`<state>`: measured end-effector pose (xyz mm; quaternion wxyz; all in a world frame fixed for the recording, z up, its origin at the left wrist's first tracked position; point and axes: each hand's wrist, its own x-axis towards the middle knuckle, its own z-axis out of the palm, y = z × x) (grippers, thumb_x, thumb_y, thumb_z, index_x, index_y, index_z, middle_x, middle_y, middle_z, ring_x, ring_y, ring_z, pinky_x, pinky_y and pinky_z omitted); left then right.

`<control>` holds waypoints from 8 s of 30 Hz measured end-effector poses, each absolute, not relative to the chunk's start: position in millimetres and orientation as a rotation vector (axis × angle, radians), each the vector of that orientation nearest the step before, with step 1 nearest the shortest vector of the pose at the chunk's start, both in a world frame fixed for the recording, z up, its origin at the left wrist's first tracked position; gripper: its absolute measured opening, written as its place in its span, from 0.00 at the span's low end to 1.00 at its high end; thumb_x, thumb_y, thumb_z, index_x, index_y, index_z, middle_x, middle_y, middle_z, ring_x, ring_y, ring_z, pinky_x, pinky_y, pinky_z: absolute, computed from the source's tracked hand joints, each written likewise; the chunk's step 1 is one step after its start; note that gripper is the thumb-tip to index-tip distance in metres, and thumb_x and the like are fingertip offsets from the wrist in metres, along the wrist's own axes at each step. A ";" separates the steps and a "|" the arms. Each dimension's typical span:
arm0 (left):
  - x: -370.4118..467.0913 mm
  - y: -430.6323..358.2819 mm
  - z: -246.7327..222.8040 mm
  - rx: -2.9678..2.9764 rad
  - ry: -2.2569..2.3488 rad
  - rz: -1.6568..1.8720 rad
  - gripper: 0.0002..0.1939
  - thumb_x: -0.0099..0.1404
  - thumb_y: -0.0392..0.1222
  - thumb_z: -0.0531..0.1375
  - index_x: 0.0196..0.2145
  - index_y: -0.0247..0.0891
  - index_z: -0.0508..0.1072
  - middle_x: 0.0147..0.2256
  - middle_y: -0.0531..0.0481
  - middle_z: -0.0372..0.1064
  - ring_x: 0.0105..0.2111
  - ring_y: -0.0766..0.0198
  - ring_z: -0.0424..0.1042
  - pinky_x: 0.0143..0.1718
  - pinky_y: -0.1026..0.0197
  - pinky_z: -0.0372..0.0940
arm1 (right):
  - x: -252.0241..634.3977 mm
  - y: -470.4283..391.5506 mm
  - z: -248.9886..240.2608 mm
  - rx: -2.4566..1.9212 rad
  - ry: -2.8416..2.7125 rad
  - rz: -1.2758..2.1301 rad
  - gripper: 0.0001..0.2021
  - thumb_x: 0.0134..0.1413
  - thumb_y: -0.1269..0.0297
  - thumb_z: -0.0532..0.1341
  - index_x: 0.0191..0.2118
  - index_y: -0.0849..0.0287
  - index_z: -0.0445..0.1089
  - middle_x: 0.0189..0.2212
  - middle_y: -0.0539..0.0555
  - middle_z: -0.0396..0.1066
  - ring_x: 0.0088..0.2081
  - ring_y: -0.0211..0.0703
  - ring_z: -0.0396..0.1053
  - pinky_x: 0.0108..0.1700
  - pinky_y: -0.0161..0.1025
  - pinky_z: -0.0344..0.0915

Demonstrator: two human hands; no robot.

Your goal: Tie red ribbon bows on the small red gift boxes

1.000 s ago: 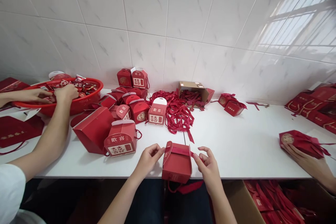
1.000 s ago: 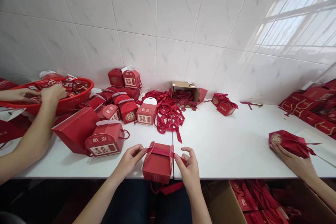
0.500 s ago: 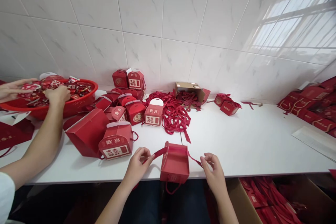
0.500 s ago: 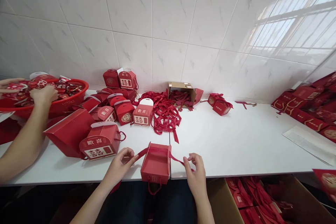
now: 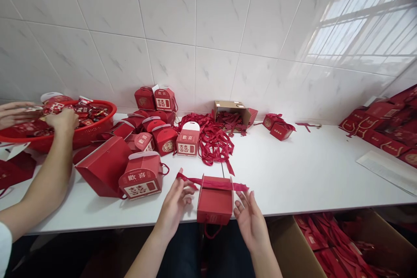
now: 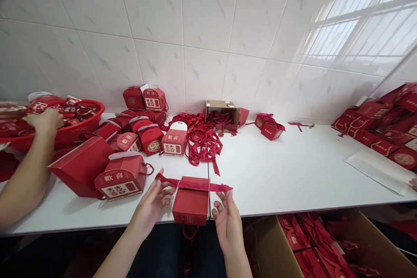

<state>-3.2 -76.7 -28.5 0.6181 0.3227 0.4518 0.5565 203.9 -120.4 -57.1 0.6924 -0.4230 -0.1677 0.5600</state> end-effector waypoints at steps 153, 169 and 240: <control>22.3 -93.6 45.4 1.933 1.054 0.674 0.14 0.66 0.42 0.52 0.28 0.36 0.73 0.25 0.54 0.60 0.26 0.69 0.60 0.28 0.67 0.57 | 207.5 -109.1 8.7 -1.135 -1.666 0.566 0.12 0.50 0.66 0.63 0.18 0.59 0.71 0.21 0.47 0.53 0.22 0.34 0.55 0.23 0.33 0.53; 7.7 -72.6 -9.1 2.604 0.764 0.935 0.18 0.67 0.30 0.48 0.51 0.42 0.67 0.47 0.42 0.54 0.28 0.71 0.60 0.30 0.64 0.63 | 203.4 -88.9 11.3 -1.223 -1.562 1.145 0.04 0.40 0.74 0.61 0.20 0.60 0.68 0.25 0.46 0.56 0.26 0.33 0.56 0.28 0.33 0.55; -12.6 -77.0 -5.8 2.419 1.343 0.865 0.36 0.62 0.44 0.57 0.63 0.47 0.43 0.64 0.39 0.35 0.64 0.44 0.41 0.58 0.41 0.54 | 235.8 17.7 -63.9 -1.920 -1.659 0.339 0.25 0.53 0.73 0.51 0.59 0.68 0.57 0.64 0.67 0.46 0.65 0.62 0.39 0.60 0.58 0.46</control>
